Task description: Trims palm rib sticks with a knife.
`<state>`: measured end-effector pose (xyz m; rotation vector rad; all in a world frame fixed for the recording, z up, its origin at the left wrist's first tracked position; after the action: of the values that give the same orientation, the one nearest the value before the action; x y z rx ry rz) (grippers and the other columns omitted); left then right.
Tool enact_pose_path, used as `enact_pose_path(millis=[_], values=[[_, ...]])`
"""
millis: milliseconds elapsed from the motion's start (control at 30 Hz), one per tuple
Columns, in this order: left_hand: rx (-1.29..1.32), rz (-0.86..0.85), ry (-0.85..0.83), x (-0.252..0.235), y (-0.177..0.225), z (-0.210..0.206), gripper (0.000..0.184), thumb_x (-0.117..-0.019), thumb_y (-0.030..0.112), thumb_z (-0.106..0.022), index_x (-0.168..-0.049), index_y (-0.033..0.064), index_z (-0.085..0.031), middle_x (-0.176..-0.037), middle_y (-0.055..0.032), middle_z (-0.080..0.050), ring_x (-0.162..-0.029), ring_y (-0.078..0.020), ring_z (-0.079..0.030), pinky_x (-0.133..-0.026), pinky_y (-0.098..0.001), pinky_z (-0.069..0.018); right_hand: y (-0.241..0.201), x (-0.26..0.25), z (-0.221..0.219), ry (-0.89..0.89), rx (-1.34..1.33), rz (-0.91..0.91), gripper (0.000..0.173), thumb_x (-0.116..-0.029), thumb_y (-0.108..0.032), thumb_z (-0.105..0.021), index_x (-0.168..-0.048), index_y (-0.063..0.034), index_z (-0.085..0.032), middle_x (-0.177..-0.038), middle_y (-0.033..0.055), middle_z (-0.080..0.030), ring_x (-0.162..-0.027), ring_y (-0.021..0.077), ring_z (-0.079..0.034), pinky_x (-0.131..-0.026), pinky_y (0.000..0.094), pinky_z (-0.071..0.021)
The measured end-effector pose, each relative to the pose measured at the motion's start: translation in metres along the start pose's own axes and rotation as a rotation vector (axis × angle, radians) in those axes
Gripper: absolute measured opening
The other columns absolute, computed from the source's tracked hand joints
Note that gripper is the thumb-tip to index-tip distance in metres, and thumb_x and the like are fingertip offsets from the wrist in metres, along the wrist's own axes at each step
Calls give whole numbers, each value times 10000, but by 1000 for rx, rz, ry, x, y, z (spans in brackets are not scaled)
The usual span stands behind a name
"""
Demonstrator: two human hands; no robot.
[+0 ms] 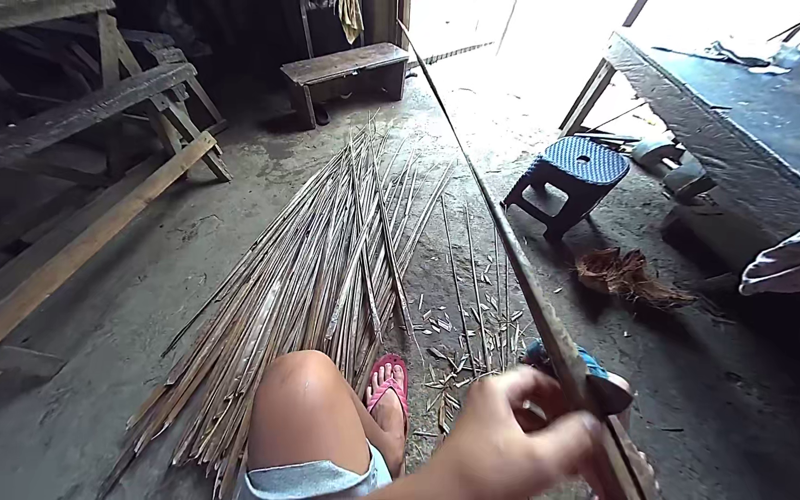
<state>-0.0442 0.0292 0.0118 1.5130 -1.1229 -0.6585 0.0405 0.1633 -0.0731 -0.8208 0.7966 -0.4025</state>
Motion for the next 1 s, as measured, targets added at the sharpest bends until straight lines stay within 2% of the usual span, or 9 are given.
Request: enact_pose_path(millis=[67, 167, 433, 600, 733, 833, 867, 933, 1000], values=[[94, 33, 41, -11, 11, 13, 218, -1018, 82, -537, -1170, -65, -590, -1026, -66, -653, -832, -88, -690, -763, -279, -607, -7, 0, 2, -45, -67, 2, 267, -871, -212, -736, -776, 32, -683, -695, -11, -687, -678, -71, -639, -676, 142, -546], [201, 79, 64, -20, 19, 19, 121, -1015, 23, -563, -1111, -44, -593, -966, -40, -663, -816, -81, -698, -772, -267, -612, -12, -2, -9, 49, -111, 99, 436, -976, -384, -662, -768, -1, -664, -677, -48, -639, -696, -116, -602, -693, 101, -525], [196, -4, 39, -18, 13, 19, 84, -961, -46, -586, -1015, -7, -637, -870, 18, -685, -766, -29, -678, -735, -216, -586, -30, -9, -8, 61, 8, 182, 348, -903, -278, -643, -741, 30, -664, -644, 17, -648, -674, -118, -602, -688, 51, -479], [159, -67, 32, -12, 6, 16, 88, -960, -43, -574, -985, 11, -639, -842, 50, -674, -737, 9, -650, -706, -180, -560, -30, -6, -8, 1, -113, 147, 341, -923, -290, -650, -767, 13, -659, -656, -31, -643, -656, -138, -588, -667, 46, -492], [135, -100, 27, -9, 2, 14, 85, -955, -38, -584, -978, 14, -646, -837, 60, -673, -734, 24, -642, -701, -166, -552, -32, -7, -11, 13, -164, 126, 299, -897, -280, -673, -755, -17, -660, -647, -40, -649, -638, -126, -597, -635, 54, -498], [135, -97, -21, -7, -1, 12, 90, -958, -38, -579, -1005, -4, -648, -850, 51, -679, -742, 22, -645, -705, -170, -554, -36, -10, -8, -47, -218, -25, 193, -858, -169, -682, -726, -33, -645, -624, -54, -646, -583, -91, -614, -579, 93, -529], [136, -100, -46, -6, -3, 10, 90, -960, -38, -577, -1007, -8, -648, -848, 50, -680, -737, 25, -640, -699, -168, -551, -28, -10, -9, -42, -178, -14, 186, -855, -121, -672, -707, -10, -652, -612, -18, -648, -569, -51, -617, -572, 123, -521], [127, -98, -102, -5, -7, 9, 84, -963, -35, -577, -1002, -13, -647, -839, 52, -671, -722, 35, -622, -683, -157, -534, 4, -5, -18, 32, -31, 158, 239, -856, -162, -652, -690, 9, -662, -608, 48, -649, -577, 15, -621, -585, 170, -499], [130, -88, -139, -5, -10, 8, 86, -959, -32, -581, -1008, -17, -650, -847, 52, -668, -716, 42, -611, -667, -149, -520, 3, -9, -15, -8, 56, 125, 263, -883, -168, -626, -704, 18, -677, -629, 78, -668, -603, 48, -643, -617, 198, -509]])
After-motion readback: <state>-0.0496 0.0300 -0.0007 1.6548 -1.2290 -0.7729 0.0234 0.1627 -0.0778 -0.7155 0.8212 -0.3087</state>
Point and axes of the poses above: each hand's wrist, its own x-axis away from the middle knuckle, its own z-axis out of the back of the hand, y = z × x, the point moved 2 cm from there along -x, towards the middle knuckle
